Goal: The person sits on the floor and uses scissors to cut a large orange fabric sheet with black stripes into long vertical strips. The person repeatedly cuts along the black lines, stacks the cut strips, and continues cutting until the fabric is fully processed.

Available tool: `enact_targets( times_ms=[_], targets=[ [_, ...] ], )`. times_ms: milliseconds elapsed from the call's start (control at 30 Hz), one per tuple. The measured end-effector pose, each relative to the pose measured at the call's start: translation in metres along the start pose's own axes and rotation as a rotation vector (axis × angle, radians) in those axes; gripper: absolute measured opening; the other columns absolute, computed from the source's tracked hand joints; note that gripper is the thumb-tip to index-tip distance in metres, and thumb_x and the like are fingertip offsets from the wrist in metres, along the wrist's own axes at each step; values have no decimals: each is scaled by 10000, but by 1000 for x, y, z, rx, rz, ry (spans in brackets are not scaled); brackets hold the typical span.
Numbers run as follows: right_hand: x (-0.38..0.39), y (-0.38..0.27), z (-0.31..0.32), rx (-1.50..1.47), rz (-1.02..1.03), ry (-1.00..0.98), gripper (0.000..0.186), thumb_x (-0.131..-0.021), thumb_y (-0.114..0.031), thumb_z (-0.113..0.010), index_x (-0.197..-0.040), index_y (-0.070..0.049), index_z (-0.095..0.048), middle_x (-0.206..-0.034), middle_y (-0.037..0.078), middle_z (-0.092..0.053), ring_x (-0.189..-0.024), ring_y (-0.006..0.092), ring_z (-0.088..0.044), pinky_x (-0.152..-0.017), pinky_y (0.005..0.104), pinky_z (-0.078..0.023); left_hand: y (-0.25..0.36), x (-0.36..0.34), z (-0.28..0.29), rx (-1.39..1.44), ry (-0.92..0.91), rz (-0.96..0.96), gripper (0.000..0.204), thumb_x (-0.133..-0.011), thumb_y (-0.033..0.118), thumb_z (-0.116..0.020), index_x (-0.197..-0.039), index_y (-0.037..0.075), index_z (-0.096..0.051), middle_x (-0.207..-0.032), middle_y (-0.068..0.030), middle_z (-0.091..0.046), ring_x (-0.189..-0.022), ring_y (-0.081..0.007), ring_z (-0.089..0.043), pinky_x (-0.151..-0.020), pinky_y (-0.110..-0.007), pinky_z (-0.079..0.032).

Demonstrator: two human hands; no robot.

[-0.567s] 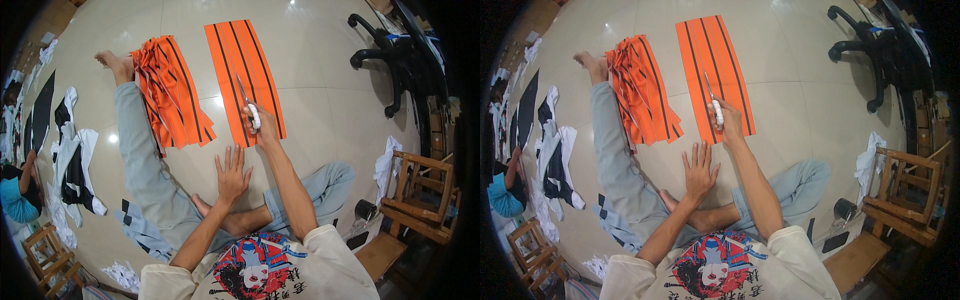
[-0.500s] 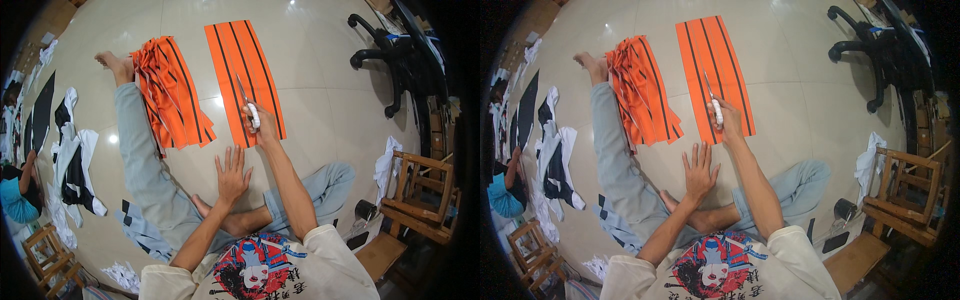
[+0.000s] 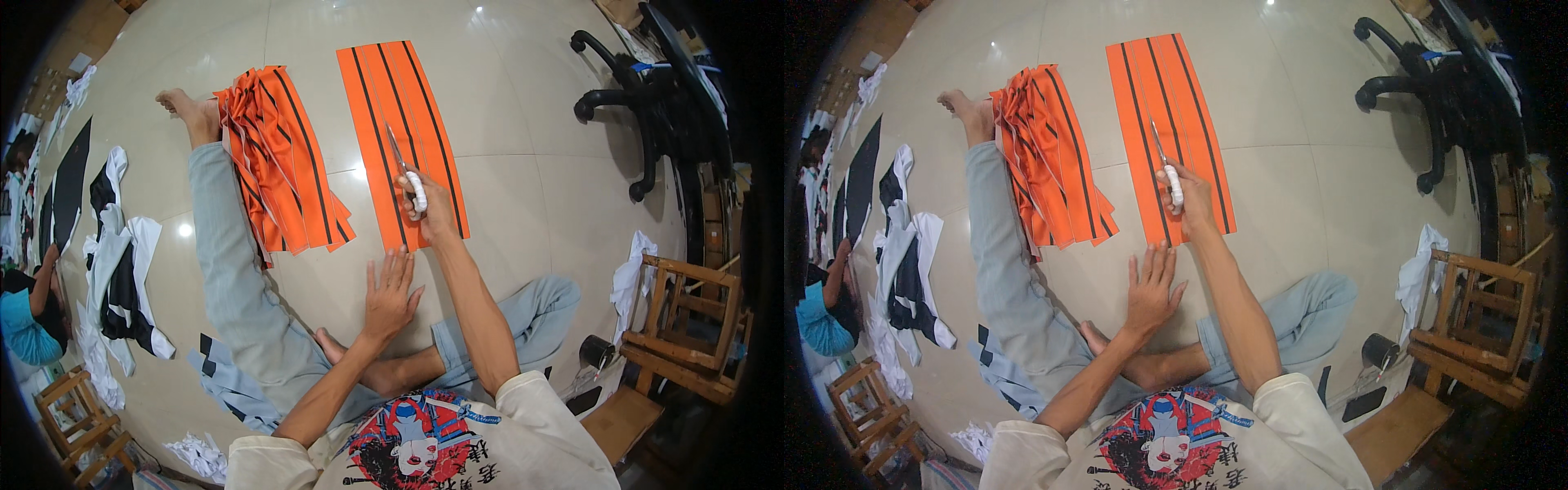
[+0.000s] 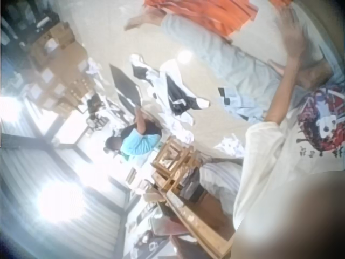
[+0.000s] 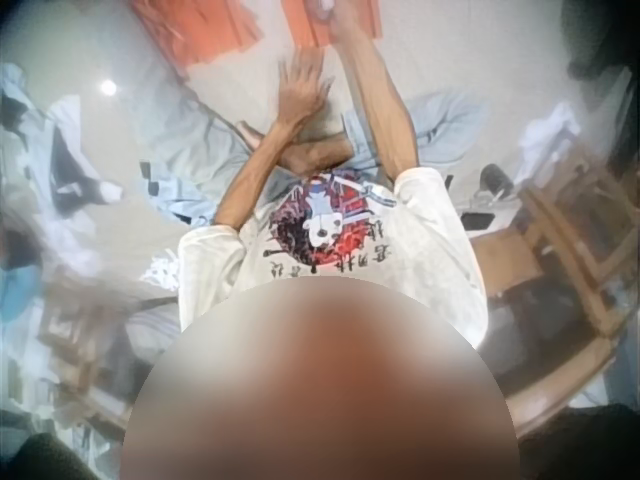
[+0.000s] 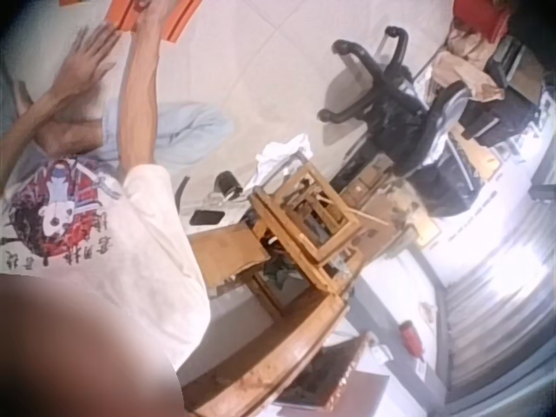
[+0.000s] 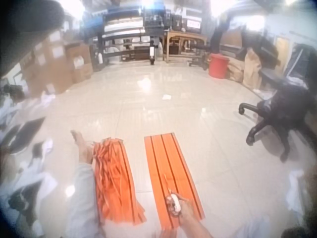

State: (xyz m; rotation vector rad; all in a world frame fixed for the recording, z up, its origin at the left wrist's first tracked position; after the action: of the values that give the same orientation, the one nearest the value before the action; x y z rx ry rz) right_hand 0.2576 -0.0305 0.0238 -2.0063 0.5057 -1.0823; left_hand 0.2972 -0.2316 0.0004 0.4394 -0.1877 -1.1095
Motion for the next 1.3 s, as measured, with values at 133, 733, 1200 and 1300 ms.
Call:
enact_targets(
  times_ms=[133,733,1200,1300],
  targets=[
    [-4,-10,-7,6,-36,-44,521,-919,-149,-755,-1391,3,-595,-827,-7,-678,-525,49,-538,-433,196,-368,2,-26,-5,9,-8,-127,733,-966,413,-634,-1546,22,-412,-1675,-143,-286,-1568,-292,-220,-1258,-574,-157],
    [-30,-17,-22,12,-4,13,511,-871,-99,-780,-1363,-52,-653,-697,-28,-614,-474,47,-520,-361,212,-317,7,-41,-14,-70,-63,-169,745,-934,447,-651,-1513,22,-455,-1644,-138,-342,-1553,-300,-251,-1272,-521,-180],
    [-47,-22,-30,-48,16,0,545,-856,-105,-800,-1369,-20,-635,-706,-18,-617,-478,56,-536,-360,208,-324,11,-38,-9,-96,-84,-165,754,-923,454,-660,-1514,33,-456,-1629,-134,-368,-1538,-290,-287,-1256,-513,-230],
    [-50,-28,-36,-41,9,15,555,-855,-102,-801,-1373,-7,-626,-707,-11,-613,-480,61,-536,-365,209,-334,14,-34,-9,-78,-58,-161,722,-926,444,-664,-1490,30,-485,-1620,-137,-383,-1531,-299,-299,-1253,-517,-243]
  ],
)
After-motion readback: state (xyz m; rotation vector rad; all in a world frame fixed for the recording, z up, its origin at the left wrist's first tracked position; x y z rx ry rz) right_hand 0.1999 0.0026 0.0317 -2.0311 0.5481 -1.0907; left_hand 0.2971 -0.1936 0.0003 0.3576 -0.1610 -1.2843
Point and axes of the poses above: each hand's wrist, its own x-axis away from the middle knuckle, its own z-axis out of the back of the hand, y = z × x, the point moved 2 cm from there along -x, towards the middle knuckle
